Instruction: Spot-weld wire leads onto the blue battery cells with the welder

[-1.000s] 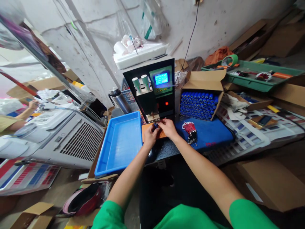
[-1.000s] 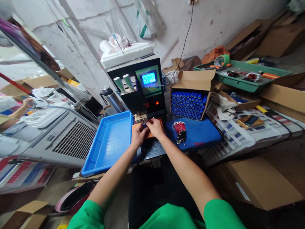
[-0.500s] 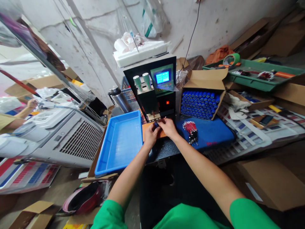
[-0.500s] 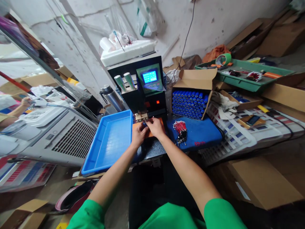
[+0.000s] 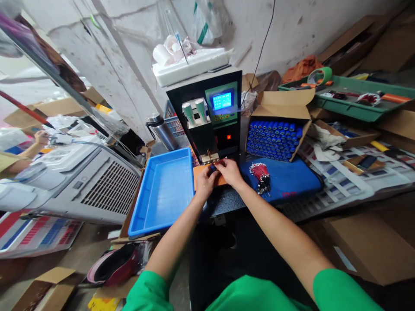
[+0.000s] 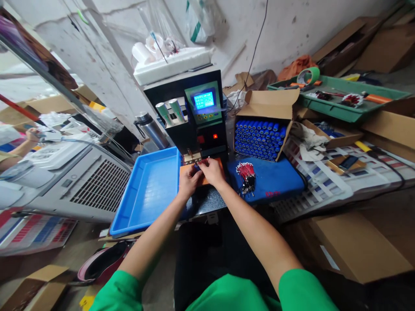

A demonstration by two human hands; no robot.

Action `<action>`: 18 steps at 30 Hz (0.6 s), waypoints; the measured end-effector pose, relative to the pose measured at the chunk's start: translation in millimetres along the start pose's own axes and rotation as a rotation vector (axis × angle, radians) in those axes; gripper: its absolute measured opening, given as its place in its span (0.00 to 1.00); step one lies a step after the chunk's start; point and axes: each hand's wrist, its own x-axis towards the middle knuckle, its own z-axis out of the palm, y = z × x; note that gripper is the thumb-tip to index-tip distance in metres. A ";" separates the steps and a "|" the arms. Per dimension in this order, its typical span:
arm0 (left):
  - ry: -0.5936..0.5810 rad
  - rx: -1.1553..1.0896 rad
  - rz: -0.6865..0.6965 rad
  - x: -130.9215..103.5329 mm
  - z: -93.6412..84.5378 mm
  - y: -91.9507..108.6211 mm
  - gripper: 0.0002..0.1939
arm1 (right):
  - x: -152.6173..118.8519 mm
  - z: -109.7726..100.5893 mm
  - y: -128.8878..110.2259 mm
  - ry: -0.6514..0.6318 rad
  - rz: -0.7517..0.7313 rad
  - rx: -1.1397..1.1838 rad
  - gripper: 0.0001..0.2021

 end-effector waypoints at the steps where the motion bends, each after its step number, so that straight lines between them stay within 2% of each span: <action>1: -0.009 -0.003 0.003 0.3 -0.1 -0.4 0.17 | -0.6 -0.9 0.7 -0.002 -0.008 0.000 0.09; 3: -0.038 -0.007 0.007 1.0 -0.8 -1.0 0.17 | -3.4 -4.9 1.5 -0.004 -0.030 -0.006 0.09; 7: -0.022 0.041 0.000 2.4 -2.5 -3.0 0.15 | -12.9 -20.0 0.8 -0.006 -0.057 -0.095 0.09; 11: 0.008 0.079 -0.001 2.4 -2.8 -4.0 0.12 | -18.1 -30.2 -0.8 -0.072 -0.062 -0.194 0.10; 18: -0.037 0.103 0.015 3.3 -2.5 13.5 0.13 | -13.0 -31.8 0.5 -0.146 -0.048 -0.067 0.16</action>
